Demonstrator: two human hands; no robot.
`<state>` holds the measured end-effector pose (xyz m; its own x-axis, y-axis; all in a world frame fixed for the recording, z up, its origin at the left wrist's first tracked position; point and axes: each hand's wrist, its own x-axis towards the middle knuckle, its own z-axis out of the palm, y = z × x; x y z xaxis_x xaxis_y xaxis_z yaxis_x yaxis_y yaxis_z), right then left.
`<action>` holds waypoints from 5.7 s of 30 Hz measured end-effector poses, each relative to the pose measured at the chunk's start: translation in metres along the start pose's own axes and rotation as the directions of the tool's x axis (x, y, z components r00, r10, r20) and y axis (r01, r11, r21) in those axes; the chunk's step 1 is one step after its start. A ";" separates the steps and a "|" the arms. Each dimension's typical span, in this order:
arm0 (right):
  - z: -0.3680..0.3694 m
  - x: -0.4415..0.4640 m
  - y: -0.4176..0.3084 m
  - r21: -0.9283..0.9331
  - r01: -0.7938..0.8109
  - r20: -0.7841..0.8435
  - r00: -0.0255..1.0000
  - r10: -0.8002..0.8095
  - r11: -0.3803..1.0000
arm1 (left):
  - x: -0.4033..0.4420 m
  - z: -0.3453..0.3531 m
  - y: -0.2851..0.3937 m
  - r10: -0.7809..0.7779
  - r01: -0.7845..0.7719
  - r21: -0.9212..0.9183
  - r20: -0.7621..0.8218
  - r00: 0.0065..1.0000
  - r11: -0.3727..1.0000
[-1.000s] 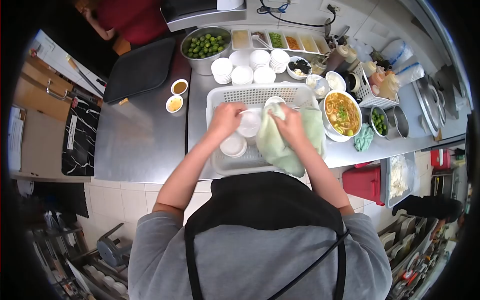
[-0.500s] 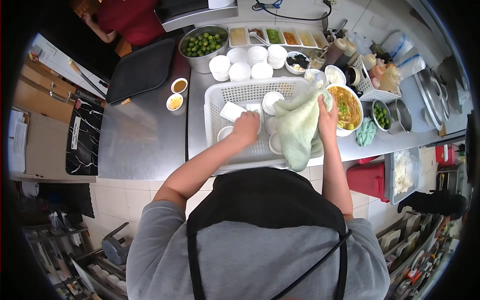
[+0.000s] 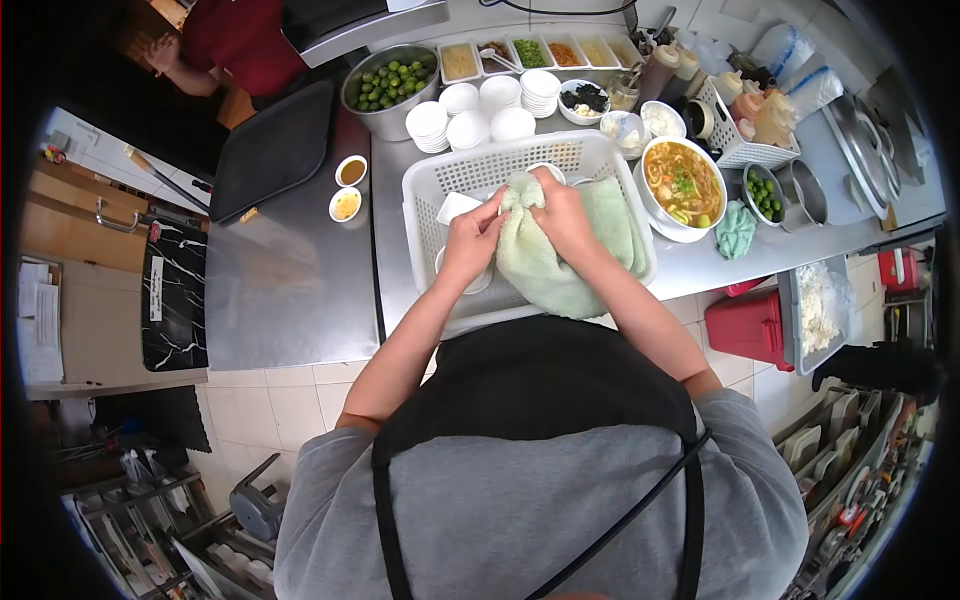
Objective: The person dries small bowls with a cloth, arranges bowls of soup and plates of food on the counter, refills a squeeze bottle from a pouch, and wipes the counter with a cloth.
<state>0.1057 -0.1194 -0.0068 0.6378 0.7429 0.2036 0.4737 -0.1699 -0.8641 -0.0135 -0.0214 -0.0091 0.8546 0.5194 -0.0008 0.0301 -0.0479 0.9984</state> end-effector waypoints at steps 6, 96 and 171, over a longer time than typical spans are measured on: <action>-0.003 -0.004 -0.013 -0.337 0.015 0.090 0.996 0.016 0.941 | 0.010 -0.024 0.009 0.086 -0.086 0.518 0.024 0.996 0.851; -0.145 -0.051 0.038 0.936 -0.119 -0.039 0.900 0.434 0.331 | 0.123 -0.137 -0.037 -0.045 0.233 0.178 -0.695 0.718 0.956; -0.029 -0.002 0.004 -0.469 -0.038 -0.043 0.999 0.020 0.883 | 0.036 -0.007 0.005 0.231 -0.257 0.531 0.116 0.966 0.807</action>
<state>0.1243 -0.1401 0.0027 0.6726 0.7109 0.2055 0.6784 -0.4816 -0.5548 0.0137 0.0024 -0.0036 0.8927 0.3916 0.2230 0.0804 -0.6252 0.7763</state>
